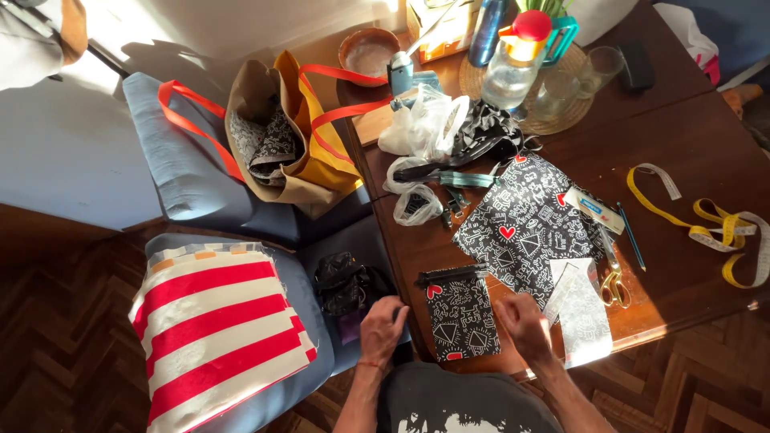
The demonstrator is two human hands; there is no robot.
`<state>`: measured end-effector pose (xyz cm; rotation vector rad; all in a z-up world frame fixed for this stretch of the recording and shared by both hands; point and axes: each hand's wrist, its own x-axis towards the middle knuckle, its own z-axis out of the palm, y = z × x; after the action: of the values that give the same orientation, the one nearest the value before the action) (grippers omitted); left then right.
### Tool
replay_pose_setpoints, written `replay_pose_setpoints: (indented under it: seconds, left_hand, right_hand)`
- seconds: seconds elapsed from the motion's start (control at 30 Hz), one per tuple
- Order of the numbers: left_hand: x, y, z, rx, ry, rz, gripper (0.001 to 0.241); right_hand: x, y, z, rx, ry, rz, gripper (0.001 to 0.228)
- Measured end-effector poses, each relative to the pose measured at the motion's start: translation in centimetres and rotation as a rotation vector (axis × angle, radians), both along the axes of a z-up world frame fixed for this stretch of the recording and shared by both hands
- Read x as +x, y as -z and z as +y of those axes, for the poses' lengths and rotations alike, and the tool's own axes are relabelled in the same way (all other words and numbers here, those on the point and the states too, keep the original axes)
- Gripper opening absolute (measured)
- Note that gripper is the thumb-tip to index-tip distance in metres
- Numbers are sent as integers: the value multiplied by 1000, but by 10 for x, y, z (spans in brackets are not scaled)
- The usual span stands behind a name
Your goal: Mark and cut patterned fabric with scissors and apply a white label to the cut piece
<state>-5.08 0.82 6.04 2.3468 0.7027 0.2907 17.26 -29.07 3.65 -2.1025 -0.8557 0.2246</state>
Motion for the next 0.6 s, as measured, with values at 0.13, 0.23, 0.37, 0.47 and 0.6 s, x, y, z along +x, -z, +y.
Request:
replay_pose_setpoints:
  seconds: [0.13, 0.23, 0.37, 0.47, 0.6]
  left_hand:
    - [-23, 29, -2, 81, -160, 115, 55]
    - [-24, 28, -4, 63, -170, 95, 53]
    - [16, 11, 3, 55, -33, 47, 34]
    - [56, -3, 7, 18, 131, 13, 46]
    - [92, 22, 19, 99, 238, -26, 57]
  right_hand:
    - [-23, 25, -37, 83, -2, -60, 43]
    - [-33, -5, -40, 107, 21, -35, 50]
    - [-30, 4, -40, -122, 148, 24, 47]
    - [-28, 33, -32, -521, 45, 336, 30]
    - [-55, -2, 3, -600, -235, 358, 42]
